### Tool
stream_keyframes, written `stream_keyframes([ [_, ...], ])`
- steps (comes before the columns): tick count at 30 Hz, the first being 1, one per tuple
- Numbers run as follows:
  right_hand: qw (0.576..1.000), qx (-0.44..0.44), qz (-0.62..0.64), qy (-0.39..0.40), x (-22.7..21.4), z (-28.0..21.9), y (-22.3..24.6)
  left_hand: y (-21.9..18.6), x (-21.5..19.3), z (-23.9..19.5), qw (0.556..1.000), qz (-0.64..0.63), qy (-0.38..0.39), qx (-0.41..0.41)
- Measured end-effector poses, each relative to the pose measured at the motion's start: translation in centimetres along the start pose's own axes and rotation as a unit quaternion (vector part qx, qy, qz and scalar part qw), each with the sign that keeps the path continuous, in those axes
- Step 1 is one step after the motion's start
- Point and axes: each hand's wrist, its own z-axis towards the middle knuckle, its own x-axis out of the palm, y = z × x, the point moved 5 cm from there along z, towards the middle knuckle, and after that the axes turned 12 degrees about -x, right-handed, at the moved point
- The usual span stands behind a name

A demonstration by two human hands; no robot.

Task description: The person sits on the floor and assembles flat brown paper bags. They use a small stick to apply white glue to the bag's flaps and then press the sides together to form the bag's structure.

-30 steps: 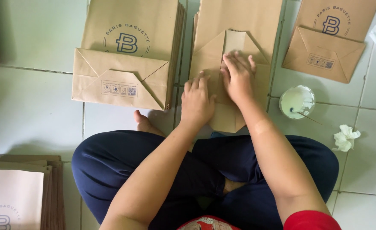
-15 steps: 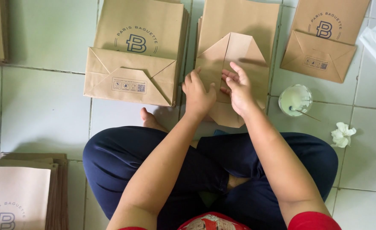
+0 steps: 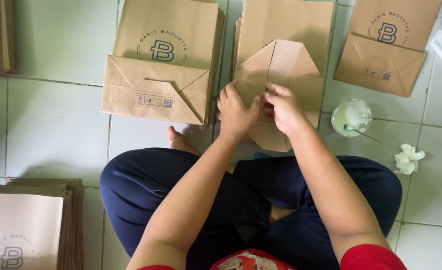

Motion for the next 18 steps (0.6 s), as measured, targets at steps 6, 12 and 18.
stream_keyframes([
  [6,0.999,0.021,0.049,0.002,0.0,-0.2,1.3,0.1,-0.4,0.3,1.0,-0.026,0.002,-0.016],
  [12,0.997,0.027,0.063,0.027,1.8,-2.8,6.2,-0.4,-0.9,-0.1,0.999,-0.042,0.009,-0.014],
  [18,0.989,0.067,0.124,0.036,2.6,-2.9,6.7,-0.4,-1.0,-0.1,0.999,-0.037,0.009,-0.014],
])
